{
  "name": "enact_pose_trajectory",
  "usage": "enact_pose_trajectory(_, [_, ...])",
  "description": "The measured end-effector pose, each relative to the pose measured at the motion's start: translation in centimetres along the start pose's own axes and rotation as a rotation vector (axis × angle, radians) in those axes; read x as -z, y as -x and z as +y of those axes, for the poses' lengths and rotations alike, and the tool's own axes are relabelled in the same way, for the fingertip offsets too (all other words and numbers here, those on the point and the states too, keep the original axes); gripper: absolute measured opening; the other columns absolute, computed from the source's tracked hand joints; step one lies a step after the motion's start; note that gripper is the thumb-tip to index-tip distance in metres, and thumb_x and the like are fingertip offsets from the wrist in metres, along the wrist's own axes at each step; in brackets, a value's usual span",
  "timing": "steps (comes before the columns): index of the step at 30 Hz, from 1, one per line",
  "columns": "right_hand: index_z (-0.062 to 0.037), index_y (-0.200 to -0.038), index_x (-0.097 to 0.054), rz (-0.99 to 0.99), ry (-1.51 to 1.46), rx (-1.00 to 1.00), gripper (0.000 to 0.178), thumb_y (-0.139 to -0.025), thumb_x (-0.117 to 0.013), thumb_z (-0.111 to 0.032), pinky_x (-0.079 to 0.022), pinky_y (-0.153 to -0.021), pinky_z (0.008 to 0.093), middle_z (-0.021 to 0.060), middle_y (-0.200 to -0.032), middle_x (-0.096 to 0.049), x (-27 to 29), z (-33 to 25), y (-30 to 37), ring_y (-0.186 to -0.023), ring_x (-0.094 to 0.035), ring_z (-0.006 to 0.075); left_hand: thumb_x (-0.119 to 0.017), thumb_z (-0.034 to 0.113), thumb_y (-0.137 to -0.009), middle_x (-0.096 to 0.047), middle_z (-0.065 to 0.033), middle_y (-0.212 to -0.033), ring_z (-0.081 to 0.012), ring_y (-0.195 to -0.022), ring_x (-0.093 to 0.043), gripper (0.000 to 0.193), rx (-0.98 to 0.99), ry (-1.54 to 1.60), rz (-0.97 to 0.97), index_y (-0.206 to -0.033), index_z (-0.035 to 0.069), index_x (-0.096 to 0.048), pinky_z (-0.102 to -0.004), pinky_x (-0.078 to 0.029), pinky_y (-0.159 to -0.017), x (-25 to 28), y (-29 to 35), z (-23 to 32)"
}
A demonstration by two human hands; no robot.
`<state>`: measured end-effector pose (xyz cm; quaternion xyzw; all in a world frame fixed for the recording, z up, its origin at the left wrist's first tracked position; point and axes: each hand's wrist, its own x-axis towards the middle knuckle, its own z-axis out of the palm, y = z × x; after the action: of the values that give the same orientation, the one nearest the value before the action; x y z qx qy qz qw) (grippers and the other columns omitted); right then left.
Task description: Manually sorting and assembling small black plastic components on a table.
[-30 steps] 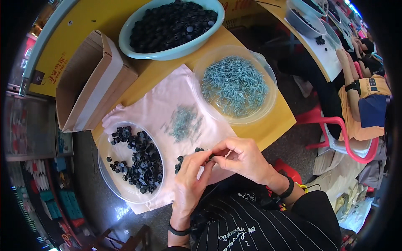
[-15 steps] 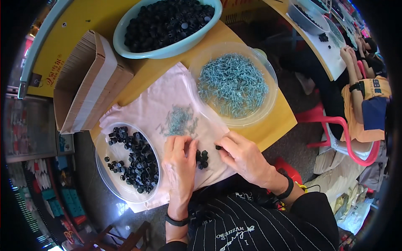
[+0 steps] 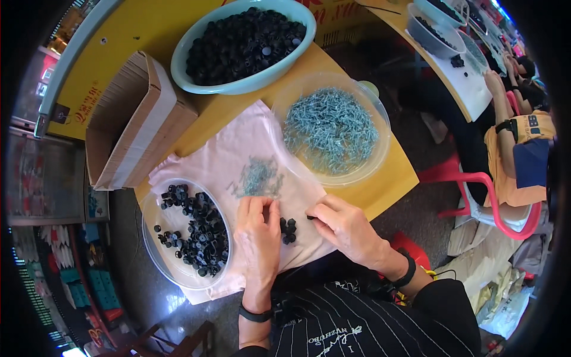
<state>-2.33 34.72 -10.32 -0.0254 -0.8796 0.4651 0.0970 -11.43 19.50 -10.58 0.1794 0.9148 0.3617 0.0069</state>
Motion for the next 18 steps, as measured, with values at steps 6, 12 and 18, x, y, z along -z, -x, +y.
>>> enact_pose_trajectory(6, [-0.0004, -0.099, -0.061, 0.031, -0.239, -0.096, 0.016, -0.083, -0.064, 0.002, -0.05, -0.065, 0.03, 0.0107, -0.085, -0.058, 0.4, -0.1, 0.4, -0.073, -0.063, 0.0224, -0.07, 0.006, -0.083, -0.059, -0.0093, -0.08, -0.0178, -0.061, -0.058, 0.01, -0.02, 0.033, 0.038, -0.085, -0.001, -0.063, -0.0294, -0.046, -0.058, -0.1, -0.1, -0.2])
enact_pose_trajectory(12, [0.0004, -0.105, -0.065, 0.016, -0.437, -0.188, 0.02, -0.086, -0.066, -0.001, -0.051, -0.065, 0.0229, 0.0051, -0.088, -0.062, 0.6, -0.3, 0.7, -0.075, -0.062, 0.0099, -0.067, 0.008, -0.086, -0.059, -0.0136, -0.086, -0.0289, -0.073, -0.062, 0.009, 0.034, 0.035, 0.027, -0.089, 0.001, -0.062, -0.0365, -0.049, -0.065, -0.2, -0.4, 0.5])
enact_pose_trajectory(18, [0.0019, -0.109, -0.064, -0.017, -1.005, -0.463, 0.022, -0.089, -0.066, -0.006, -0.05, -0.062, 0.0204, 0.0031, -0.09, -0.064, 1.5, -0.2, 0.8, -0.073, -0.061, 0.0076, -0.065, 0.004, -0.086, -0.058, -0.0099, -0.083, -0.0197, -0.066, -0.059, 0.005, 0.082, 0.175, 0.003, -0.089, 0.0, -0.063, -0.0303, -0.047, -0.061, 0.2, -0.4, 0.0])
